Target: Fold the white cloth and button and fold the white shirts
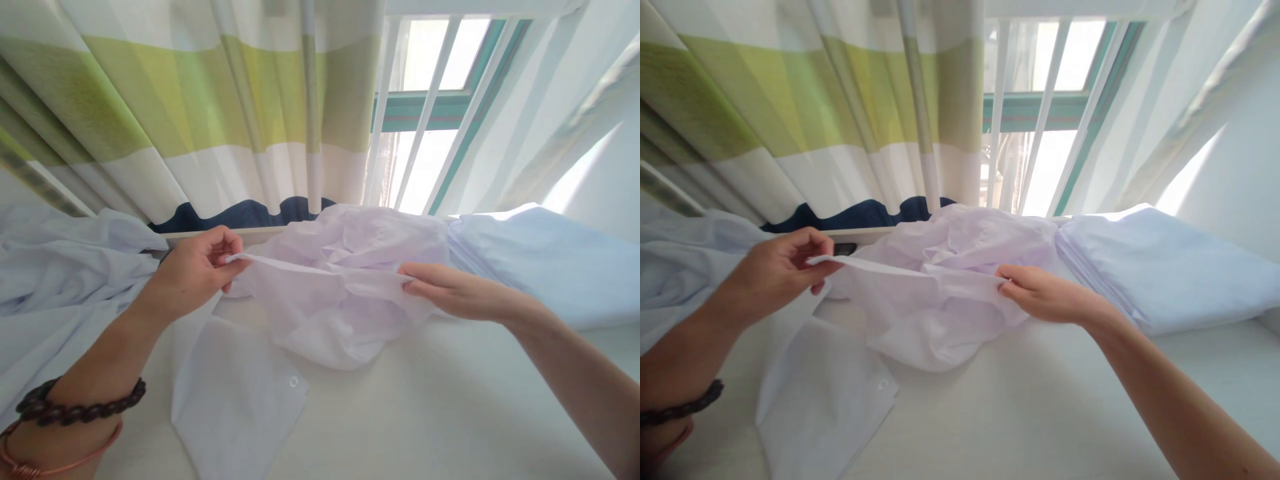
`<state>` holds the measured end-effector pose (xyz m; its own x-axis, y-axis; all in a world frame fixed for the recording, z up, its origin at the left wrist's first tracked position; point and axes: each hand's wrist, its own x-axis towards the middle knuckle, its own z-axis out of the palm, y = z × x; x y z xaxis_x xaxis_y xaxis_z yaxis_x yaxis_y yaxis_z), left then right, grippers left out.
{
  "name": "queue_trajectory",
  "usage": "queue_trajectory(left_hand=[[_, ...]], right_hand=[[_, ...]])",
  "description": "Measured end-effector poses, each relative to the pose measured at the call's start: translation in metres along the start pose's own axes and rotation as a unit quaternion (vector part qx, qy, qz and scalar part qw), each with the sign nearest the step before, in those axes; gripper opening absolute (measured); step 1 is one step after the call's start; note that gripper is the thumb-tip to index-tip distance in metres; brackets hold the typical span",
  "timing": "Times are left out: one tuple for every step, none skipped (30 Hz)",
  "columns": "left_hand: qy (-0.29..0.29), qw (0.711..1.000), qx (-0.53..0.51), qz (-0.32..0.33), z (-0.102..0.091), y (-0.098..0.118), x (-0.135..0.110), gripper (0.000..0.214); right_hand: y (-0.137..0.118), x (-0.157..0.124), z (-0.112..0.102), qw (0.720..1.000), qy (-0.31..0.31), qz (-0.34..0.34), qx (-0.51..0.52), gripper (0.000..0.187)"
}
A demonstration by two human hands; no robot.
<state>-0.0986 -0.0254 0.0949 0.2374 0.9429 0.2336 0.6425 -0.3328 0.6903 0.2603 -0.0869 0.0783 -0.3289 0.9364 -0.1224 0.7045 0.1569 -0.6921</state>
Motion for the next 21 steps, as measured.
queue_trajectory(left_hand=[[0.037,0.999,0.009,0.006,0.0,-0.001,0.001,0.025],[0.07,0.997,0.025,0.01,0.0,-0.002,0.002,0.022],[0.099,0.994,0.045,0.013,0.0,-0.002,0.002,0.019],[0.126,0.99,0.061,0.017,0.0,-0.002,0.002,0.016],[0.149,0.986,0.069,0.025,0.0,-0.001,0.002,0.015],[0.163,0.984,0.067,0.035,0.0,0.002,0.001,0.015],[0.166,0.984,0.056,0.046,0.001,0.005,-0.001,0.015],[0.147,0.987,0.043,0.056,0.002,0.01,-0.004,0.015],[0.106,0.992,0.031,0.063,0.005,0.016,-0.008,0.016],[0.049,0.996,0.024,0.069,0.01,0.022,-0.012,0.015],[-0.026,0.997,0.023,0.072,0.016,0.028,-0.018,0.014],[-0.101,0.991,0.018,0.081,0.024,0.034,-0.024,0.013],[-0.17,0.98,0.015,0.099,0.034,0.038,-0.03,0.015],[-0.219,0.969,0.018,0.117,0.046,0.041,-0.035,0.019],[-0.247,0.959,0.028,0.138,0.057,0.042,-0.04,0.027],[-0.266,0.95,0.041,0.158,0.069,0.041,-0.044,0.037],[-0.27,0.946,0.056,0.172,0.079,0.038,-0.047,0.047],[-0.27,0.943,0.067,0.182,0.087,0.035,-0.049,0.051],[-0.273,0.94,0.075,0.19,0.092,0.032,-0.049,0.049],[-0.28,0.936,0.079,0.196,0.095,0.03,-0.049,0.042],[-0.292,0.932,0.08,0.201,0.094,0.029,-0.047,0.035]], right_hand=[[-0.002,0.001,0.0,0.998,0.05,-0.004,0.023,0.019],[-0.004,0.002,-0.001,0.994,0.091,-0.004,0.06,0.02],[-0.005,0.003,-0.002,0.987,0.123,0.0,0.108,0.02],[-0.006,0.003,-0.002,0.976,0.147,0.007,0.163,0.02],[-0.006,0.004,-0.002,0.962,0.164,0.014,0.217,0.021],[-0.006,0.005,-0.002,0.948,0.175,0.02,0.265,0.023],[-0.006,0.006,0.0,0.935,0.183,0.026,0.302,0.025],[-0.006,0.007,0.002,0.925,0.186,0.032,0.33,0.026],[-0.007,0.008,0.004,0.917,0.183,0.039,0.351,0.027],[-0.007,0.009,0.008,0.912,0.173,0.046,0.369,0.028],[-0.008,0.01,0.011,0.907,0.158,0.05,0.386,0.03],[-0.008,0.012,0.015,0.904,0.143,0.052,0.4,0.032],[-0.009,0.013,0.018,0.902,0.129,0.049,0.409,0.035],[-0.01,0.014,0.02,0.902,0.121,0.044,0.411,0.038],[-0.01,0.014,0.021,0.905,0.121,0.034,0.407,0.042],[-0.009,0.014,0.021,0.908,0.125,0.02,0.398,0.045],[-0.008,0.014,0.02,0.913,0.134,0.006,0.385,0.049],[-0.007,0.014,0.019,0.919,0.145,-0.008,0.366,0.052],[-0.005,0.013,0.016,0.927,0.153,-0.019,0.341,0.053],[-0.001,0.012,0.014,0.938,0.151,-0.029,0.309,0.054],[0.002,0.01,0.011,0.954,0.134,-0.037,0.267,0.054]])
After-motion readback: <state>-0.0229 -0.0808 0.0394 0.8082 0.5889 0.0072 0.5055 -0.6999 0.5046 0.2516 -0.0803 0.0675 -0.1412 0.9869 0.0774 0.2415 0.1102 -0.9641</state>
